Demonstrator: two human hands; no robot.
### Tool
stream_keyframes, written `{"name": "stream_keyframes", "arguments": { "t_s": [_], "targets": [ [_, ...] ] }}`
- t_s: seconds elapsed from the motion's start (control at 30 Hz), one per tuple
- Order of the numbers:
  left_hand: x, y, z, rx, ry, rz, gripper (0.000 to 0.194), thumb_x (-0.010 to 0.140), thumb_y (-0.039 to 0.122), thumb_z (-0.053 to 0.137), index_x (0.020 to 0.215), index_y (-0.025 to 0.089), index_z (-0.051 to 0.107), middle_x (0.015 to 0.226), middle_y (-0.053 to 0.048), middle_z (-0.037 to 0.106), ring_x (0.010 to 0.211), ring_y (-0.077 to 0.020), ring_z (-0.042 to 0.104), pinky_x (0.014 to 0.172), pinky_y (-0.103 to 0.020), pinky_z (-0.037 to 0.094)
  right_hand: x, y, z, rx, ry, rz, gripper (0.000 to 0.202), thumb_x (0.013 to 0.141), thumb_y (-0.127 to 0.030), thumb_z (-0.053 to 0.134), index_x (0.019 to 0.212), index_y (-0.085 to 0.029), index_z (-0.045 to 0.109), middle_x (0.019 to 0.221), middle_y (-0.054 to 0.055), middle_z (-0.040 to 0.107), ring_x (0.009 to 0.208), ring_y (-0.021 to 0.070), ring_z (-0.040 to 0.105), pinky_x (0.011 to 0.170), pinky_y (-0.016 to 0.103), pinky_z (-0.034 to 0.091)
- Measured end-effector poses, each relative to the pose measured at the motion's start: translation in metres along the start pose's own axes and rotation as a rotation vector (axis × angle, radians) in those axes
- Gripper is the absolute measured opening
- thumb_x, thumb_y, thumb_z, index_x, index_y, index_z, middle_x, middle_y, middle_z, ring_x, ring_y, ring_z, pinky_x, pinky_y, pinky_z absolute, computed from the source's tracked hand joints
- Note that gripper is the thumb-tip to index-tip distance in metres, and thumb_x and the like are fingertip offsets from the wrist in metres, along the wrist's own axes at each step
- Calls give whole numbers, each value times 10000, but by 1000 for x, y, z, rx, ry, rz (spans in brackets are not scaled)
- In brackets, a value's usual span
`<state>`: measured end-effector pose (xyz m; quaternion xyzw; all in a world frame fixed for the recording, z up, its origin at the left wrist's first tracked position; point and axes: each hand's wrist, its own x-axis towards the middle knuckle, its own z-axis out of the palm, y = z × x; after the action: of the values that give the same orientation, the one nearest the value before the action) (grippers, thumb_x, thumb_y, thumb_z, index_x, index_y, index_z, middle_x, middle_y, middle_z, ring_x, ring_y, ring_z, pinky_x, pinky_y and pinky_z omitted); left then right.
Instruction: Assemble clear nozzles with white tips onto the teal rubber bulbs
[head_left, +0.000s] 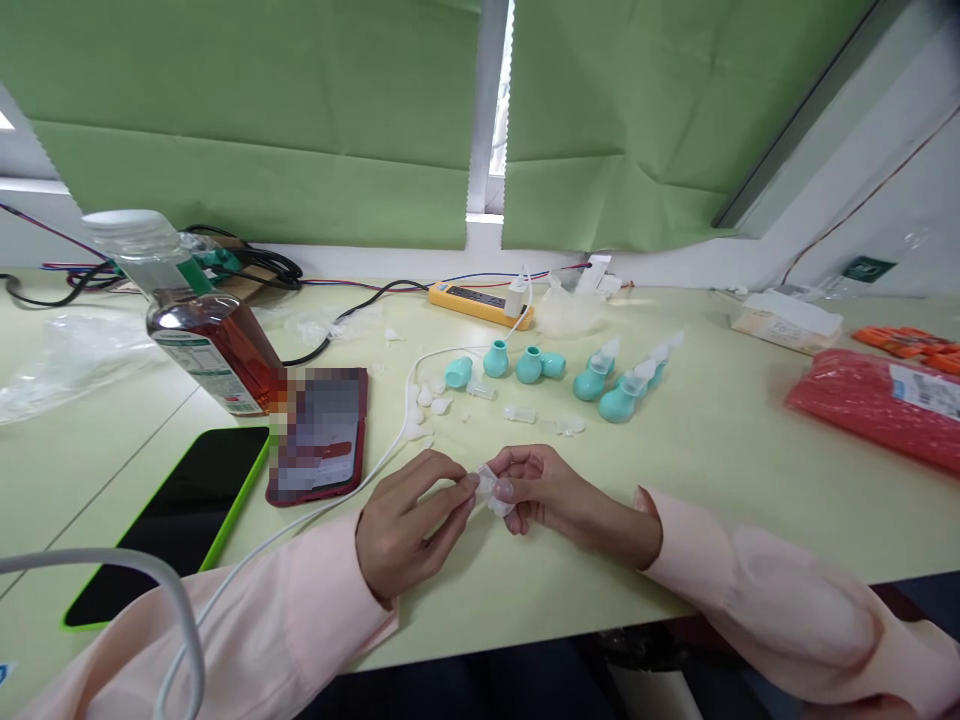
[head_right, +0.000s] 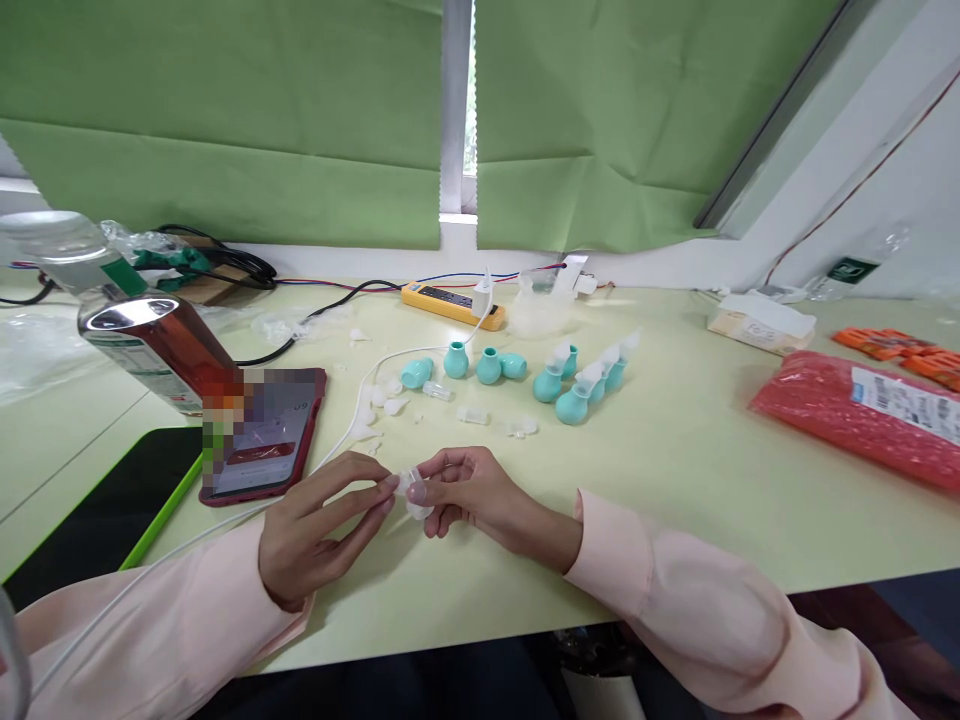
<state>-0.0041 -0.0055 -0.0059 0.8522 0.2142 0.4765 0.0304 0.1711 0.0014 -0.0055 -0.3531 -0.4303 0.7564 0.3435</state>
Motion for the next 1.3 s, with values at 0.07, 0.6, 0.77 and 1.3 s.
{"name": "stream_keyframes", "arguments": {
  "t_s": [0.07,0.6,0.77,1.3],
  "targets": [
    [0,0,1,85,-4,48,223,641,-1,561,841,96,541,718,-96,571,686,-157,515,551,-285,450,0,0,0,20,-11,21,234,592,-254,679,720,-102,555,512,-6,585,371,73,532,359,158,405],
    [0,3,0,131,-135,3,279,661,123,576,929,108,502,813,-119,558,742,-178,508,591,-307,457,-1,-1,-1,62,-77,144,166,660,-261,632,641,-105,579,522,-24,572,392,17,489,406,114,378],
    [0,1,2,165,-121,22,243,678,119,577,911,136,512,809,-103,568,763,-175,513,616,-305,461,-2,-2,-1,18,-107,146,241,682,-317,597,584,-98,581,523,-2,594,353,20,481,332,107,332],
    [2,-1,1,85,-88,-46,133,632,127,554,763,135,529,640,-56,568,607,-145,499,513,-274,439,-5,-3,5,-203,-27,-60,243,606,-286,659,767,-107,626,554,11,617,442,98,560,427,214,454]
  ]
}}
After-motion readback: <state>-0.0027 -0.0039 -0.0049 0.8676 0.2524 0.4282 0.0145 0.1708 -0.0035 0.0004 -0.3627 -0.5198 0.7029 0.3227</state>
